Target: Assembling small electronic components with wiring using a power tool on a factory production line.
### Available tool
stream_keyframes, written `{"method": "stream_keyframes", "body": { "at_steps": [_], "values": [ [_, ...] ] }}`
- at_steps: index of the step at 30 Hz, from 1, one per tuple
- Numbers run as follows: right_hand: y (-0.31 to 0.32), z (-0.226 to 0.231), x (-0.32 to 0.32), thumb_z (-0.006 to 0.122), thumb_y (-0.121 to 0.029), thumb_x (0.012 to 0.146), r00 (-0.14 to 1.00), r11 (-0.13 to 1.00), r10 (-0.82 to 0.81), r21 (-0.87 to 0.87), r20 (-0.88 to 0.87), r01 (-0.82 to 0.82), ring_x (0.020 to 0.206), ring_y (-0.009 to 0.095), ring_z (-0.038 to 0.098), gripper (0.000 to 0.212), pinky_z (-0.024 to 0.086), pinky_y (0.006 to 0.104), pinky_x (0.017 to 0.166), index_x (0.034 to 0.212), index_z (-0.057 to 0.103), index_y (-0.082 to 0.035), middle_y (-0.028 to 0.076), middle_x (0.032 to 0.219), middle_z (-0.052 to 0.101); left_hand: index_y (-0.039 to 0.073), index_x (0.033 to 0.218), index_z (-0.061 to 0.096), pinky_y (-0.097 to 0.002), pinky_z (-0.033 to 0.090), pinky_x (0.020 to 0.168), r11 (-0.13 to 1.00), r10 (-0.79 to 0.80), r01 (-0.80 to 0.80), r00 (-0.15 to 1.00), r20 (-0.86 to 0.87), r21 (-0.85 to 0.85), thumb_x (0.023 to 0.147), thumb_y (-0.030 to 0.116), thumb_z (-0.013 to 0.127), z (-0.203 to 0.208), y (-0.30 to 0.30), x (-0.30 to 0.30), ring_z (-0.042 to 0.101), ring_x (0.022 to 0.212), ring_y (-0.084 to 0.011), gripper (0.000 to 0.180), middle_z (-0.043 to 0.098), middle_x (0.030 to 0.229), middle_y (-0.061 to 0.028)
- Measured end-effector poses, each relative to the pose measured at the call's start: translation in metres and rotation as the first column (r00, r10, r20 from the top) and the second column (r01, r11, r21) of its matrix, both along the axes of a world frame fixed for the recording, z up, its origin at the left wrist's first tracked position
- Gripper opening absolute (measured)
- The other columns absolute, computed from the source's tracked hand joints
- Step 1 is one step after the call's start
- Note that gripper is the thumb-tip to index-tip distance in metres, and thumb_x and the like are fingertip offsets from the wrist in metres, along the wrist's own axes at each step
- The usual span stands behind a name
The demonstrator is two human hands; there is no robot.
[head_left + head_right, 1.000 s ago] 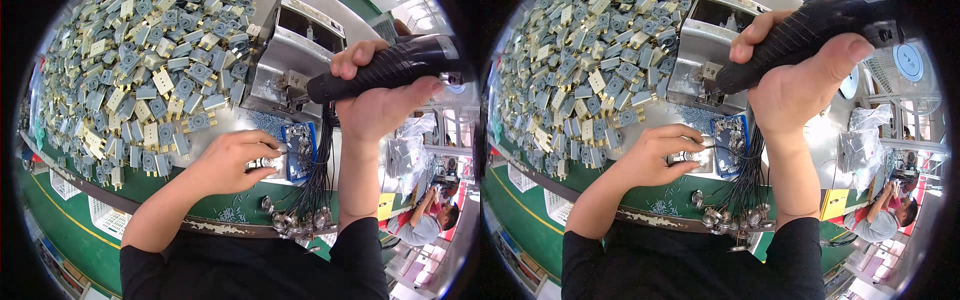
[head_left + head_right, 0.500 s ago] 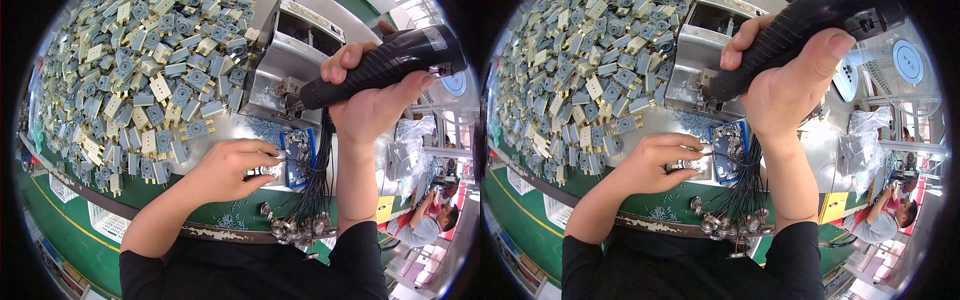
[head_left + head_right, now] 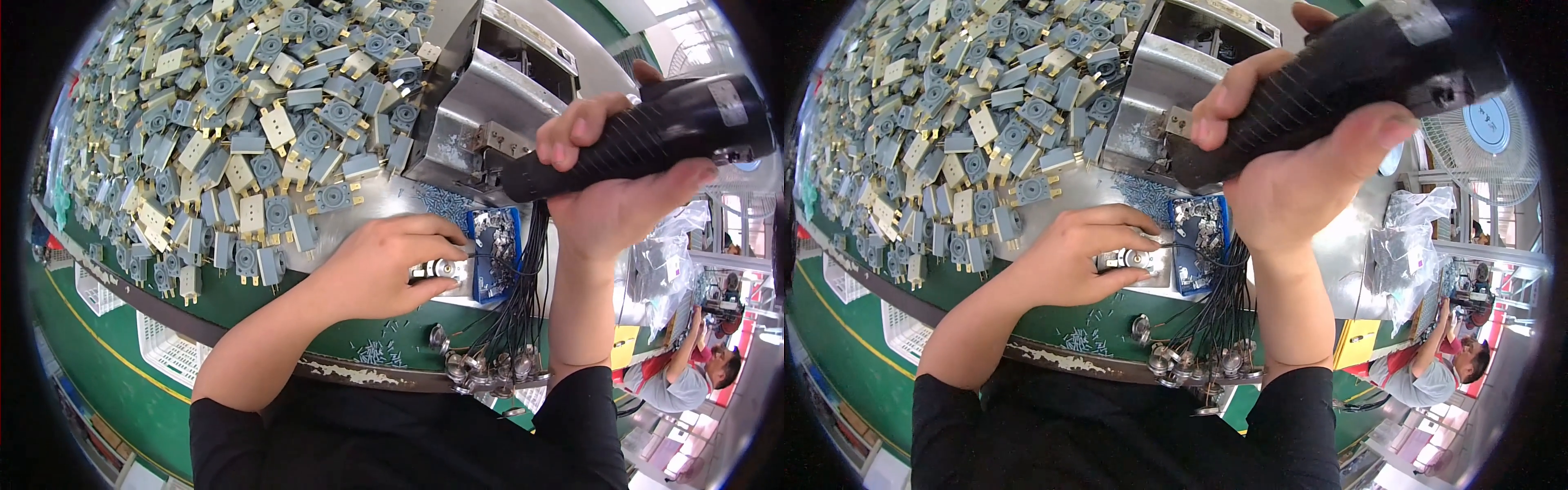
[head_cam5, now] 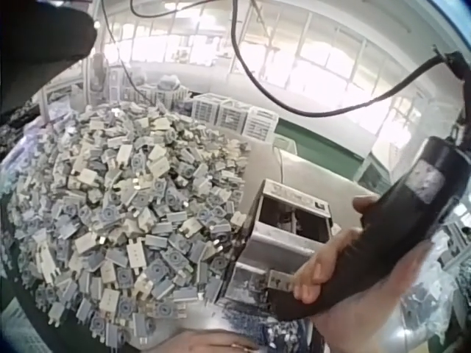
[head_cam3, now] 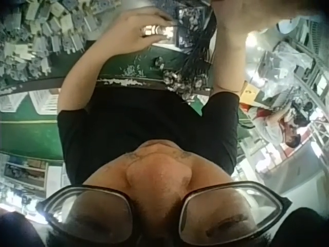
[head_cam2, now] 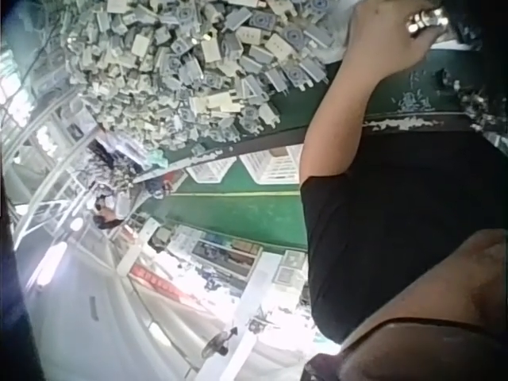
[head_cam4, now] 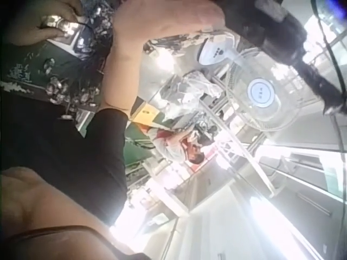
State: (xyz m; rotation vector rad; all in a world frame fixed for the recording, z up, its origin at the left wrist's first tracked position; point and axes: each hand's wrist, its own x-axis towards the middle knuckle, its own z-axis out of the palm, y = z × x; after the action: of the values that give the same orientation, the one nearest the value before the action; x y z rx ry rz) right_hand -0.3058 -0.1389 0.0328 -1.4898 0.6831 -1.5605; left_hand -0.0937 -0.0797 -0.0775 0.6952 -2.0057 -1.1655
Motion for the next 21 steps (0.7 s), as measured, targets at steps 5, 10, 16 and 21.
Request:
{"method": "stream_keyframes", "body": {
  "at_steps": [5,10,16,21],
  "values": [
    [0.005,0.010,0.015,0.039,-0.095,0.086,0.925,0.965,-0.262,-0.081,-0.274,0.249,0.061,0.020,0.052,0.107,0.046,0.0382,0.060,0.146,0.041,-0.005,0.008,0.081,0.054,0.004,0.110,0.076,-0.0399,0.060,0.089,1.000,0.026,-0.026,1.000,0.009,-0.009,0.081,0.011,0.084,-0.002,0.002,0.003,0.074,0.106,-0.0323,0.031,0.075,0.119,-0.0116],
    [-0.015,0.001,-0.001,0.038,-0.096,0.086,0.988,0.986,-0.132,-0.090,0.083,0.140,0.062,0.020,0.053,0.107,0.046,0.0390,0.060,0.143,0.042,-0.006,0.008,0.080,0.054,0.004,0.109,0.076,-0.0398,0.060,0.089,1.000,0.012,-0.012,1.000,0.003,0.001,0.081,0.012,0.084,-0.001,0.002,0.000,0.074,0.105,-0.0318,0.030,0.075,0.119,-0.0112],
    [-0.017,-0.002,0.002,0.039,-0.096,0.086,0.965,0.965,-0.261,-0.023,-0.008,0.261,0.063,0.021,0.054,0.104,0.046,0.0394,0.061,0.140,0.043,-0.007,0.009,0.080,0.054,0.003,0.108,0.076,-0.0397,0.060,0.089,1.000,0.008,-0.008,1.000,0.008,0.016,0.080,0.011,0.085,-0.001,0.002,0.001,0.074,0.105,-0.0318,0.030,0.075,0.119,-0.0114],
    [-0.021,-0.007,0.000,0.037,-0.095,0.088,0.994,0.997,-0.059,-0.050,0.088,0.063,0.063,0.021,0.053,0.100,0.046,0.0396,0.061,0.138,0.043,-0.008,0.009,0.081,0.054,0.003,0.107,0.077,-0.0396,0.060,0.089,1.000,0.002,-0.002,1.000,0.001,0.022,0.080,0.011,0.086,0.000,0.001,0.000,0.074,0.104,-0.0321,0.030,0.075,0.118,-0.0116]
  ]
}}
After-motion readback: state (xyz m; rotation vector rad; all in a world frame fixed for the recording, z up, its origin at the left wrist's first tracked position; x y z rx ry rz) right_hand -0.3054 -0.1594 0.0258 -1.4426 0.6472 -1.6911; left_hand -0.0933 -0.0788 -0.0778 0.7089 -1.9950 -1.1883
